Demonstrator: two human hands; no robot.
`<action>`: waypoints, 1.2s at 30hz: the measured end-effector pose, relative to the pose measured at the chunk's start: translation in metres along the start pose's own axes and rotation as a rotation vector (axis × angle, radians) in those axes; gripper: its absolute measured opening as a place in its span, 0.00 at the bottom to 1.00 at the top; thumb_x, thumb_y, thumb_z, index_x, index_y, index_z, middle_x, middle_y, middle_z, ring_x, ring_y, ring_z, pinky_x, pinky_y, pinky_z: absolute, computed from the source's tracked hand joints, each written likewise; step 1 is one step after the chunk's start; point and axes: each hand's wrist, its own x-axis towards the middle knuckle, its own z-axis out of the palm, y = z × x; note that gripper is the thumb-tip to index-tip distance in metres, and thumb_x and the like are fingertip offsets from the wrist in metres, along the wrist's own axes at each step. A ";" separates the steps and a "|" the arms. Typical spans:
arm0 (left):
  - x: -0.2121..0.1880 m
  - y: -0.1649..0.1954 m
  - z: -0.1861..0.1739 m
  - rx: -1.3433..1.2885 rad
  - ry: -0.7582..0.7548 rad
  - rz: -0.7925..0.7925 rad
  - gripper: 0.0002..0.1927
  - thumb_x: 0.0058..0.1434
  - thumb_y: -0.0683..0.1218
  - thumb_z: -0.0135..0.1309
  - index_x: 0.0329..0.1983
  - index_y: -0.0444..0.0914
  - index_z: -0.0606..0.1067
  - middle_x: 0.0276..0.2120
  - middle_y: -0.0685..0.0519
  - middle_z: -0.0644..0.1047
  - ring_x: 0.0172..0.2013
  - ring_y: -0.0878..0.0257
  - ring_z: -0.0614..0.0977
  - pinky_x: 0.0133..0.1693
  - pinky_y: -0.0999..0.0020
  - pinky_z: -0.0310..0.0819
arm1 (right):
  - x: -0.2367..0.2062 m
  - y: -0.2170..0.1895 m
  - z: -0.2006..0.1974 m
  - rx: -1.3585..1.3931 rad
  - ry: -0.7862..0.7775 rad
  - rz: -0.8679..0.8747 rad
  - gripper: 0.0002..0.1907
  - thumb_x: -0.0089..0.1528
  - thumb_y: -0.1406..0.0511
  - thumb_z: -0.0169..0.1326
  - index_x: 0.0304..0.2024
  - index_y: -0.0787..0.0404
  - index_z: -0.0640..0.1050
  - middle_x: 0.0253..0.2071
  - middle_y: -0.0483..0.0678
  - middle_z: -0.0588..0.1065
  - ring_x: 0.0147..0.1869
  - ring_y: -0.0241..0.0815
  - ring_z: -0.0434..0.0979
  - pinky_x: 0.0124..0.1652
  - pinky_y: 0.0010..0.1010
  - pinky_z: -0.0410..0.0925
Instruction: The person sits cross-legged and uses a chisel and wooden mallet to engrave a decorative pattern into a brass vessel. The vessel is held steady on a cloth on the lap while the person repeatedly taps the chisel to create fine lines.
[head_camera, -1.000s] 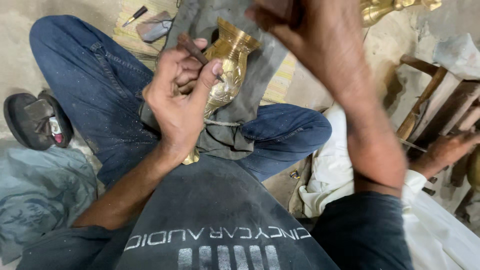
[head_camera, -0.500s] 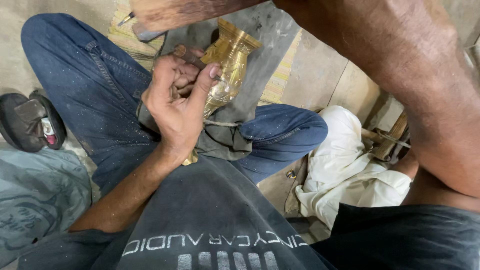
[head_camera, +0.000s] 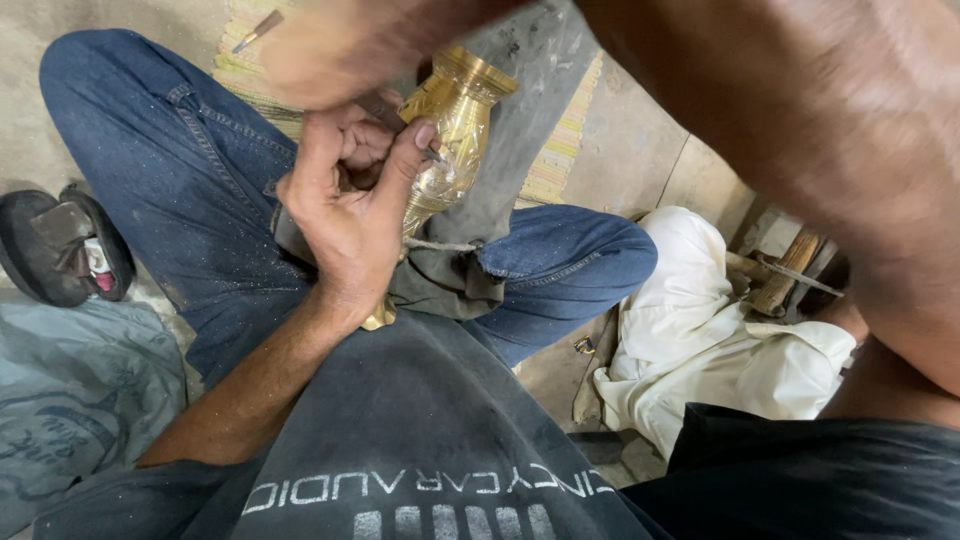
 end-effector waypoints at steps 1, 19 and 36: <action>0.001 0.000 0.000 -0.003 -0.002 0.018 0.12 0.76 0.34 0.63 0.50 0.31 0.69 0.30 0.52 0.79 0.31 0.73 0.79 0.34 0.80 0.74 | 0.000 0.000 -0.001 -0.002 0.000 0.002 0.11 0.72 0.63 0.65 0.44 0.66 0.80 0.34 0.52 0.79 0.35 0.47 0.80 0.35 0.37 0.71; 0.001 -0.002 0.002 -0.009 0.030 -0.011 0.13 0.74 0.34 0.66 0.44 0.32 0.70 0.30 0.51 0.81 0.31 0.72 0.81 0.32 0.80 0.76 | -0.001 -0.004 -0.007 -0.005 0.010 -0.012 0.11 0.72 0.63 0.65 0.45 0.65 0.81 0.34 0.52 0.79 0.36 0.47 0.81 0.36 0.37 0.72; -0.003 -0.001 0.001 0.059 0.047 0.054 0.15 0.73 0.36 0.67 0.46 0.32 0.69 0.32 0.53 0.81 0.32 0.73 0.82 0.35 0.80 0.77 | -0.003 -0.010 -0.011 -0.007 0.000 -0.017 0.11 0.73 0.62 0.64 0.46 0.65 0.81 0.35 0.51 0.80 0.37 0.47 0.81 0.36 0.36 0.72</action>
